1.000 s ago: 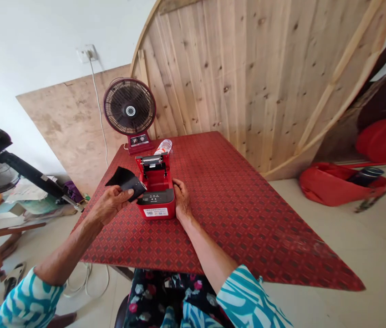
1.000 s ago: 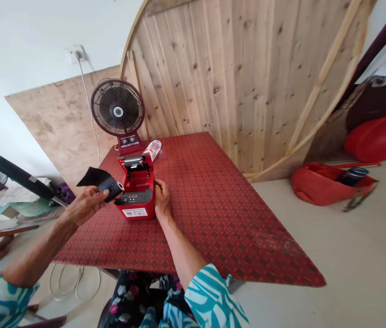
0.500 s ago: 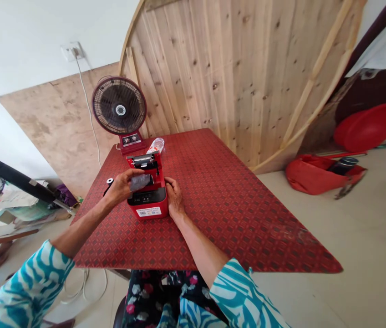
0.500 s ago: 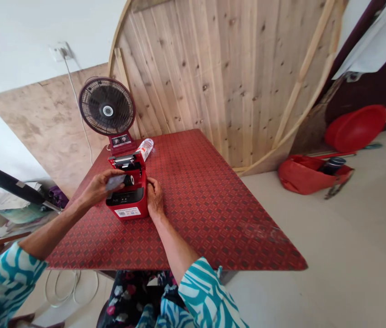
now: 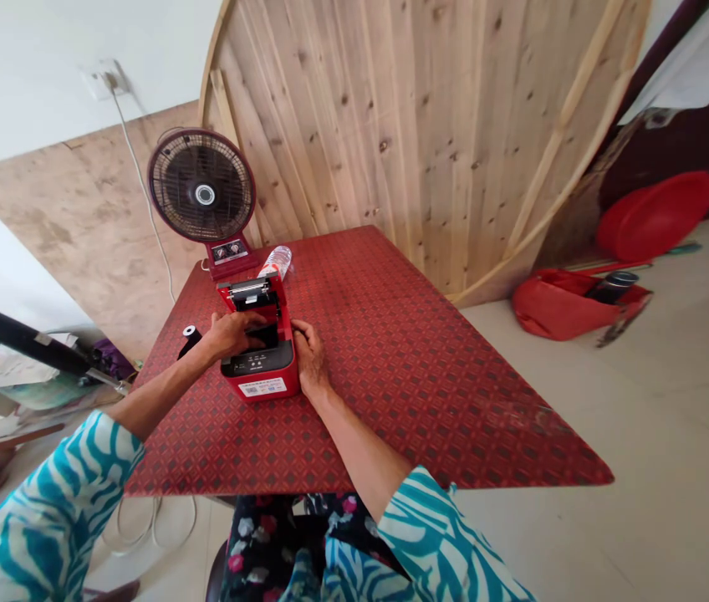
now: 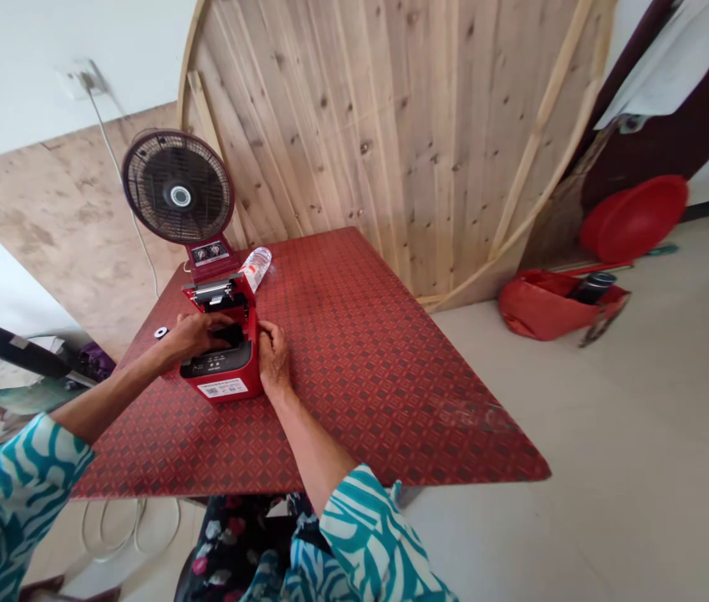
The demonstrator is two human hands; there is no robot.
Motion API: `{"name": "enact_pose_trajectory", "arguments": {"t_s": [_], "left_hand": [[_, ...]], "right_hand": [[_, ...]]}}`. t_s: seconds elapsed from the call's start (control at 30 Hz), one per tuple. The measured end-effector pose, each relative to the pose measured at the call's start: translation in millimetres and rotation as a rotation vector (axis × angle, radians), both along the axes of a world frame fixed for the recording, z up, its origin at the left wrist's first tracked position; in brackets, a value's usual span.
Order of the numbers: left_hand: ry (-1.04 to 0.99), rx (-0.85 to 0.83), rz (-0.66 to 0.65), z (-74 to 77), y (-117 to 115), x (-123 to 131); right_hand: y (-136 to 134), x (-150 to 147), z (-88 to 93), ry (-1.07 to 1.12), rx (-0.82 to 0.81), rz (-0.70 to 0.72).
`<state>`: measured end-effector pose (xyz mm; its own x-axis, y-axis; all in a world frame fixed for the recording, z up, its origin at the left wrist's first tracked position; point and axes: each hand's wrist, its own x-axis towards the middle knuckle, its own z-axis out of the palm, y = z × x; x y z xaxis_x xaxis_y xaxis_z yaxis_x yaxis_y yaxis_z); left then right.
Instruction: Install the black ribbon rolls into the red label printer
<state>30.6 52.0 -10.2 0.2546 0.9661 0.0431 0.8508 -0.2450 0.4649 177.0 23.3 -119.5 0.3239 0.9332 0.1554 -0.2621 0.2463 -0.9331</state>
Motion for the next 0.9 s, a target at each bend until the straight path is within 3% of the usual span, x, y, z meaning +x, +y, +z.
{"name": "enact_pose_trajectory", "arguments": {"t_s": [0.13,0.33,0.5,0.63,0.73,0.9], "left_hand": [[0.247,0.038,-0.027,7.2,1,5],[-0.233,-0.011,-0.138,13.2,-18,-9],[-0.307,0.145,0.004,18.2,-37,-10],[-0.272,0.257,0.034,27.4,-46,-8],[-0.21,0.344,-0.048,29.9,-56,-8],[-0.075,0.476,-0.173,14.3,-84,-11]], "right_hand": [[2,0,-3.9,-0.002,0.003,-0.001],[1,-1,-4.9,-0.008,0.016,0.006],[1,0,-4.5,0.015,-0.014,0.029],[2,0,-5.6,0.029,-0.017,0.036],[2,0,-5.1,0.017,-0.005,0.027],[1,0,-3.2,0.004,0.006,0.011]]}}
